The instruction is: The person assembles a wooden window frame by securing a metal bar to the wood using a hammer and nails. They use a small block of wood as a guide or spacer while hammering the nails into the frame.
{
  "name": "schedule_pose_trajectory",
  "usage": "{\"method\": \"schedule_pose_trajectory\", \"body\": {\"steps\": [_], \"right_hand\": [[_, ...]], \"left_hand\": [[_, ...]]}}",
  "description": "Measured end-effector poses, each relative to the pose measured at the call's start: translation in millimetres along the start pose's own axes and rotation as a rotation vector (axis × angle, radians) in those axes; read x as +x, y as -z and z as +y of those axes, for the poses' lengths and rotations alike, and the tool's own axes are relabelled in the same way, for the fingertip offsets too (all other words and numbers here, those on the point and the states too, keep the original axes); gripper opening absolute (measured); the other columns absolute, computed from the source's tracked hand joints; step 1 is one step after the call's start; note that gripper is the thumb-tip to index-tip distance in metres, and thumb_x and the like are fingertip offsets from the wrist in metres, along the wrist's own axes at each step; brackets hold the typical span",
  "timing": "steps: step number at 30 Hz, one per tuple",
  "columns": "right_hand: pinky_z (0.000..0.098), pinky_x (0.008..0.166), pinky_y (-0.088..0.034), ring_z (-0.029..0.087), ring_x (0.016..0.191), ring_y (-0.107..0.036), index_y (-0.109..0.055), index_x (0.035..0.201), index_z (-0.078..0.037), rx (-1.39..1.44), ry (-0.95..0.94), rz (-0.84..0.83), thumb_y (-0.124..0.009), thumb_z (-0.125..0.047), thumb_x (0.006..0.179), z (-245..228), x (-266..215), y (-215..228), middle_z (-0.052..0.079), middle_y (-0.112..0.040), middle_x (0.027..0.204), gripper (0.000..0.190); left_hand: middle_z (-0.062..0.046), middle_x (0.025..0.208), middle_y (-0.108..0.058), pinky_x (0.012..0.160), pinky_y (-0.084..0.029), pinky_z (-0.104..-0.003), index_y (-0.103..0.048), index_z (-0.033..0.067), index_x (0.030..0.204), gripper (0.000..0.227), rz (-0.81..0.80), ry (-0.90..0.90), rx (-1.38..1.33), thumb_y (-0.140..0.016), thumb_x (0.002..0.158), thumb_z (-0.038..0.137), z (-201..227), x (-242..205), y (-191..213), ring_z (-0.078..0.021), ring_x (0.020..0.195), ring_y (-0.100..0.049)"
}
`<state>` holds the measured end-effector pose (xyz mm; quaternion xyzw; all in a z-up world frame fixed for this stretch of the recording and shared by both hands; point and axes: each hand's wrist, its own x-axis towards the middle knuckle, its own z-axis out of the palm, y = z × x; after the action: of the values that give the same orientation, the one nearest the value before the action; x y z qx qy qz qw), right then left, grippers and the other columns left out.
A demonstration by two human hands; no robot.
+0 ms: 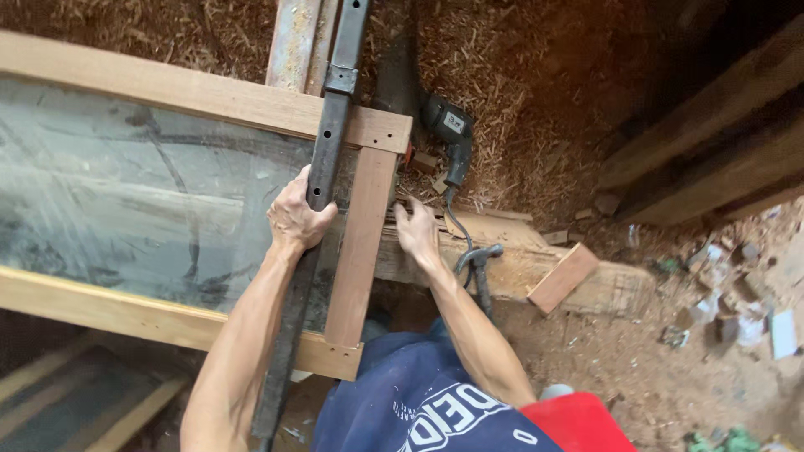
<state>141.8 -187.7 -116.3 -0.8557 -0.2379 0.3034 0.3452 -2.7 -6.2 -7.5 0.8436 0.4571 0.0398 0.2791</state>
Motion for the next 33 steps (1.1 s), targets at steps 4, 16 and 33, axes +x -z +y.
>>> {"method": "schedule_pose_trajectory", "body": {"steps": [4, 16, 33], "right_hand": [[0.045, 0.089, -0.055, 0.029, 0.103, -0.063, -0.061, 0.129, 0.001, -0.021, -0.08, 0.112, -0.059, -0.023, 0.095, 34, -69, 50, 0.023, -0.062, 0.124, 0.041], [0.0444, 0.08, -0.055, 0.035, 0.095, -0.064, -0.055, 0.132, -0.01, -0.345, -0.008, 0.164, -0.068, -0.016, 0.09, 125, -166, 116, 0.018, -0.057, 0.114, 0.045], [0.0239, 0.04, -0.039, 0.009, 0.052, -0.046, -0.038, 0.146, -0.003, 1.156, -0.385, 0.504, -0.04, -0.026, 0.11, -39, -25, 159, 0.005, -0.055, 0.081, 0.042]], "left_hand": [[-0.017, 0.113, -0.069, 0.09, -0.054, -0.048, -0.062, 0.0079, 0.132, 0.07, 0.173, -0.121, 0.063, -0.083, 0.071, 0.033, -4, -6, -6, -0.0365, 0.104, -0.066], [-0.011, 0.131, -0.063, 0.095, -0.047, -0.039, -0.06, 0.0073, 0.131, 0.042, 0.229, -0.716, 0.526, -0.068, 0.1, 0.034, -7, -15, -61, -0.0223, 0.109, -0.06], [-0.033, 0.133, -0.049, 0.106, -0.047, -0.048, -0.039, -0.018, 0.144, 0.103, 0.163, -0.192, 0.157, -0.084, 0.064, 0.028, 49, 1, -120, -0.043, 0.119, -0.051]]}}
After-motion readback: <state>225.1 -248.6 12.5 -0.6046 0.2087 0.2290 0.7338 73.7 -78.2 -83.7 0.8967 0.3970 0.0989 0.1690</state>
